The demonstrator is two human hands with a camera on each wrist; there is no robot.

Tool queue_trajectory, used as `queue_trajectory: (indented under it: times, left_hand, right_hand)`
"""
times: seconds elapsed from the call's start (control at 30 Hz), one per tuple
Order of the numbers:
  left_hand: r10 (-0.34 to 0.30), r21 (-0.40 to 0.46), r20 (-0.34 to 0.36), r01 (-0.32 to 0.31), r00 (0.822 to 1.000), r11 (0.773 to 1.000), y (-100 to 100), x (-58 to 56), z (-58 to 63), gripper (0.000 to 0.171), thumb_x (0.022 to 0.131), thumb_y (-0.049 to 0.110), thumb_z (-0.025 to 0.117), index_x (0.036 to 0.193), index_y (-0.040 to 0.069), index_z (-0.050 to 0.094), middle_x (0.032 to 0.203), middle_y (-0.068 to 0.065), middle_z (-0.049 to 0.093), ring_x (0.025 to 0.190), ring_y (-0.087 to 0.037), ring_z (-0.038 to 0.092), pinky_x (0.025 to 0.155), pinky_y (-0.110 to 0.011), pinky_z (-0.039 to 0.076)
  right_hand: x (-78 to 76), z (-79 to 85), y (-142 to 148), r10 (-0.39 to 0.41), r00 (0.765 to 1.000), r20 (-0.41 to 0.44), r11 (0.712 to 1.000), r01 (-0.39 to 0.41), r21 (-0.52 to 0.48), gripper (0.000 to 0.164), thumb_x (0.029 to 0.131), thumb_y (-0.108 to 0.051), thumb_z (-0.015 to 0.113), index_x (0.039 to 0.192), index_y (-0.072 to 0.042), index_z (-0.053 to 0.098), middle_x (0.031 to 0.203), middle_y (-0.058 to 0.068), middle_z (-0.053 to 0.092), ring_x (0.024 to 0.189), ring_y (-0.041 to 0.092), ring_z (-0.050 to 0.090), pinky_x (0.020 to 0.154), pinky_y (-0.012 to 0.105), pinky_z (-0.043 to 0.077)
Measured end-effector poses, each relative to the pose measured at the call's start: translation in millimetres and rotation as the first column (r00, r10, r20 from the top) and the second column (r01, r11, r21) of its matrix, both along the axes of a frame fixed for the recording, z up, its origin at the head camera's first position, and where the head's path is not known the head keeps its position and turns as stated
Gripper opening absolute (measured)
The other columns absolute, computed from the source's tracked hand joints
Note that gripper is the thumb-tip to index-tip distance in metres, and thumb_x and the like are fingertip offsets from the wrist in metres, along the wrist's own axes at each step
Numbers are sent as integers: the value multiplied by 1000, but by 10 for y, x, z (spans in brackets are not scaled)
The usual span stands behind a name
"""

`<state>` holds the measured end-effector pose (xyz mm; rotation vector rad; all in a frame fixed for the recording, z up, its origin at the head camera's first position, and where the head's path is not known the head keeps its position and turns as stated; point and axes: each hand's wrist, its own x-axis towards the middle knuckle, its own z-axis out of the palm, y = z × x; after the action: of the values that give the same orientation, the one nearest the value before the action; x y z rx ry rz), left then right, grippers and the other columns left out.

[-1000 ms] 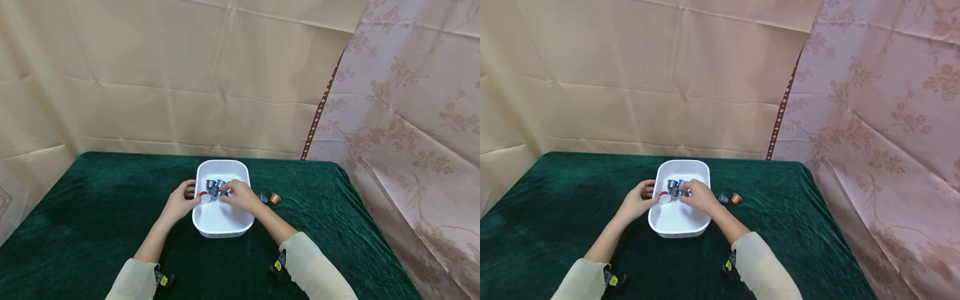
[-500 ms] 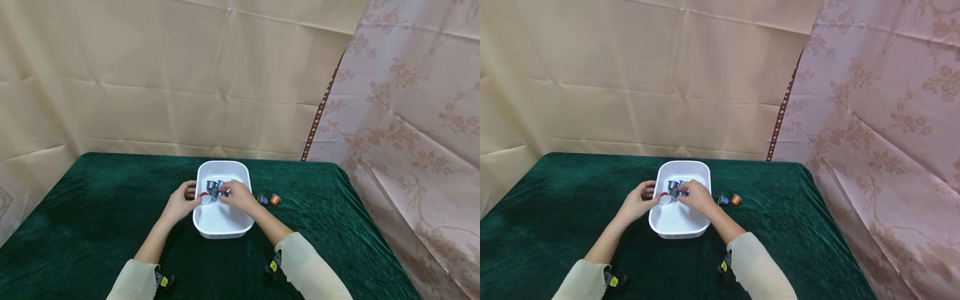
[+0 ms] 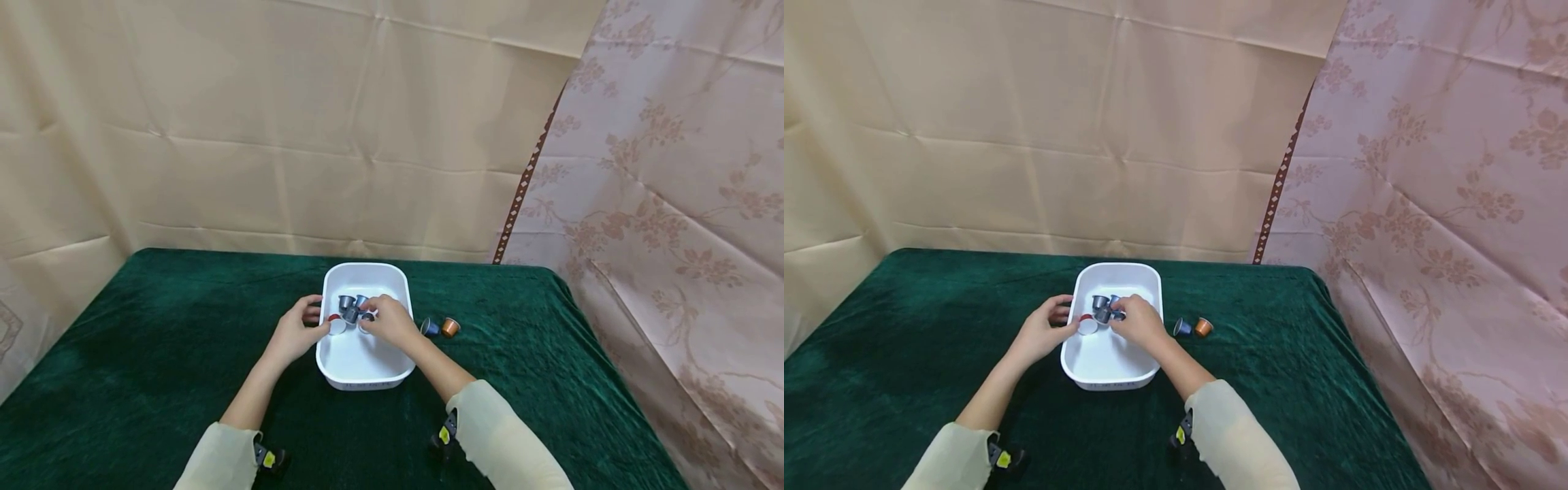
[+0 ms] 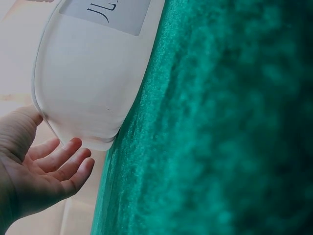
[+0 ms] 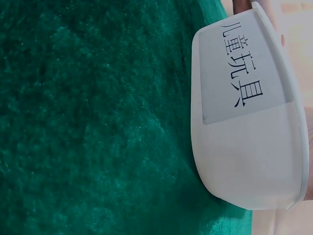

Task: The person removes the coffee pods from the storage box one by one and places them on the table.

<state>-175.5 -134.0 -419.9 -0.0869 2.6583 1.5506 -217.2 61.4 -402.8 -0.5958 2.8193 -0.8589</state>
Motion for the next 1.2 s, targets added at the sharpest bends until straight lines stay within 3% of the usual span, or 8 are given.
queue_trajectory:
  times: [0.4, 0.7, 1.2]
  left_hand:
    - [-2, -4, -1, 2, 1000, 1000, 1, 9, 7, 59, 84, 17, 63, 138, 11, 39, 128, -18, 55, 115, -32, 55, 93, -46, 50]
    - [1, 2, 7, -1, 1000, 1000, -6, 2, -1, 60, 84, 17, 63, 138, 12, 38, 128, -17, 55, 116, -31, 54, 93, -47, 49]
    - [4, 8, -3, -3, 1000, 1000, -1, 11, -3, 58, 85, 16, 63, 137, 12, 39, 127, -17, 57, 114, -31, 55, 92, -46, 50]
  right_hand:
    - [-15, -30, -23, -6, 1000, 4, 999, 5, 33, 31, 81, -19, 69, 109, -5, 67, 98, 10, 64, 86, 18, 57, 74, 30, 50]
    - [-19, -89, -54, -34, 999, 33, 996, 31, 78, 35, 81, -19, 70, 113, -7, 65, 92, 6, 61, 75, 13, 53, 63, 23, 45]
    - [-17, -124, -83, -40, 998, 54, 995, 35, 95, 34, 81, -16, 70, 114, -7, 65, 100, 8, 63, 84, 16, 56, 75, 30, 50]
